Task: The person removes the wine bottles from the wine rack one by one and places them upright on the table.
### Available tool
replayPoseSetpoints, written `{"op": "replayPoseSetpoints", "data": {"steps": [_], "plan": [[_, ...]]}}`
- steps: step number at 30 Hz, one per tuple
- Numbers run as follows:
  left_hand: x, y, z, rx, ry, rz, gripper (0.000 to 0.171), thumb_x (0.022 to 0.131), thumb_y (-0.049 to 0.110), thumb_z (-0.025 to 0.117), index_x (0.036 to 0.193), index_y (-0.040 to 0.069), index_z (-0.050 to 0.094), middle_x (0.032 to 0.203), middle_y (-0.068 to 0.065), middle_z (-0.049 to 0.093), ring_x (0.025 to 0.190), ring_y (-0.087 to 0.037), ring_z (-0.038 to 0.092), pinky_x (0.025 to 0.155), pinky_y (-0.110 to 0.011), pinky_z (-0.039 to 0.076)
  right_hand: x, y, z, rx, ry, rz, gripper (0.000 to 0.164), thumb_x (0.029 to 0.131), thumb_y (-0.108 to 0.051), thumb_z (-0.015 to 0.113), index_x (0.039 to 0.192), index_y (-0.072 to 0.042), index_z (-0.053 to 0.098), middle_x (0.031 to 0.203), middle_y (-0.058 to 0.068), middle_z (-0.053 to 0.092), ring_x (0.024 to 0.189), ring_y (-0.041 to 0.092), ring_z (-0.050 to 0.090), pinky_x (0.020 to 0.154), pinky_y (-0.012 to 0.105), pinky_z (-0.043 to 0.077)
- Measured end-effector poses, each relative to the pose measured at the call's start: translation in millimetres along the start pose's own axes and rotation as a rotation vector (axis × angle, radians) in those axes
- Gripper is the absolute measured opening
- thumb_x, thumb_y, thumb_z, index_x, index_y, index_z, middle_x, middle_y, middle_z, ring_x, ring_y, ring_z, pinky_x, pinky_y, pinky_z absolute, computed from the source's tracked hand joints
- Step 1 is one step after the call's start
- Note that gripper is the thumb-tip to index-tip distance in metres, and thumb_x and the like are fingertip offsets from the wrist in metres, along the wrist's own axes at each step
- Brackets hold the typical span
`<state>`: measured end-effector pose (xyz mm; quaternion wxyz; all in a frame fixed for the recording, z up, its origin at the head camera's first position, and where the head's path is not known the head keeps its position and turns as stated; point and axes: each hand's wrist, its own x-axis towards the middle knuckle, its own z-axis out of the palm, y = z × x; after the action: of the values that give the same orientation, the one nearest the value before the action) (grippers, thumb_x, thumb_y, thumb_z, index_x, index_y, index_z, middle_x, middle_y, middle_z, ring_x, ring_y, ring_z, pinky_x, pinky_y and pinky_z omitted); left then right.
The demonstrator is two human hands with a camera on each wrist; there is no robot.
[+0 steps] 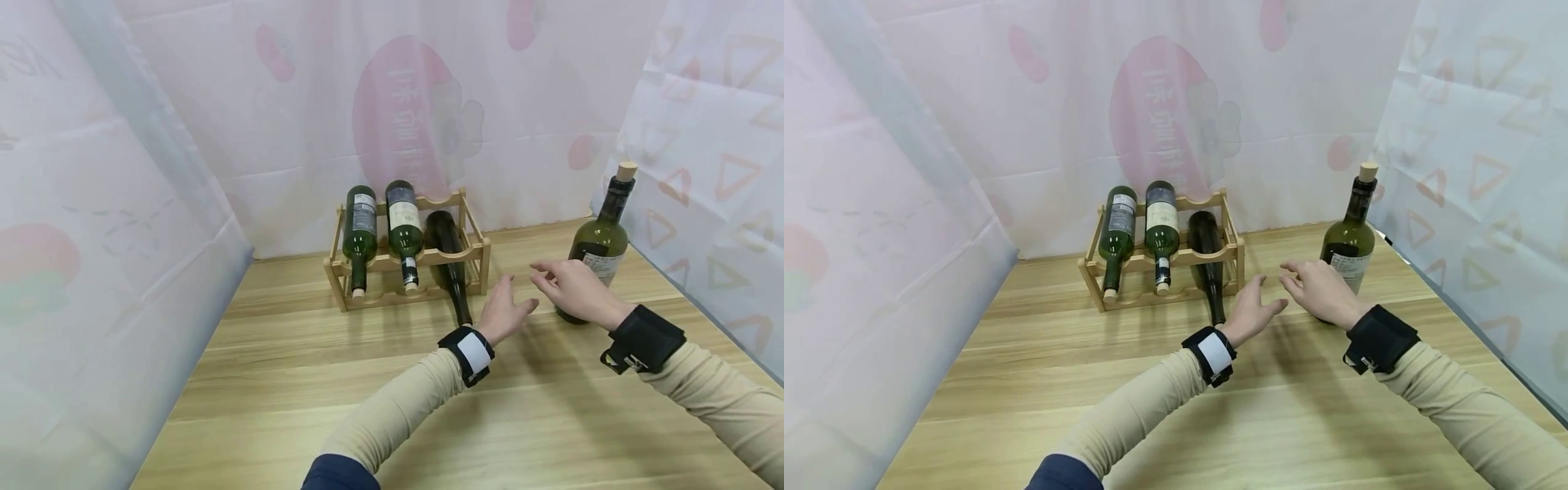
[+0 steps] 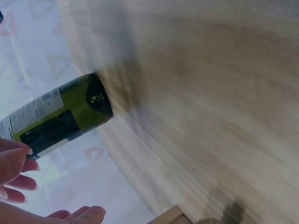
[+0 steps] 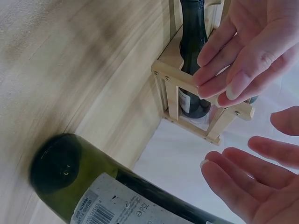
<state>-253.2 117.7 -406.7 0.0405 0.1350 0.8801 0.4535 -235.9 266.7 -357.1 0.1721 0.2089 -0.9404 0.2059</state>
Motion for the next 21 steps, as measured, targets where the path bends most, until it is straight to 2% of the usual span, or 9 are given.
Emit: {"op": "replayPoseSetpoints", "data": {"steps": [6,21], "plan": [[0.5,-6.6,-7.3,0.029,0.02,0.014,0.064,0.091,0.033,0.065,0.144,0.008,0.039,0.146,-0.01,0.047,0.134,-0.023,0.047,0.107,-0.035,0.044,2.4,-1.0,2.2,-0.008,-0.019,0.006,0.033,0.098,-0.015,0.055,0.121,0.008,0.06,0.103,0.024,0.071,0.089,0.038,0.069,0.074,0.051,0.056],[2.7,-15.0,-20.7,0.022,0.034,0.015,0.064,0.092,0.03,0.066,0.144,0.005,0.038,0.144,-0.014,0.048,0.132,-0.025,0.048,0.104,-0.036,0.046,8.1,-5.3,9.8,-0.006,-0.037,0.009,0.036,0.098,-0.019,0.055,0.124,0.005,0.059,0.111,0.026,0.068,0.095,0.04,0.068,0.078,0.053,0.054]]}}
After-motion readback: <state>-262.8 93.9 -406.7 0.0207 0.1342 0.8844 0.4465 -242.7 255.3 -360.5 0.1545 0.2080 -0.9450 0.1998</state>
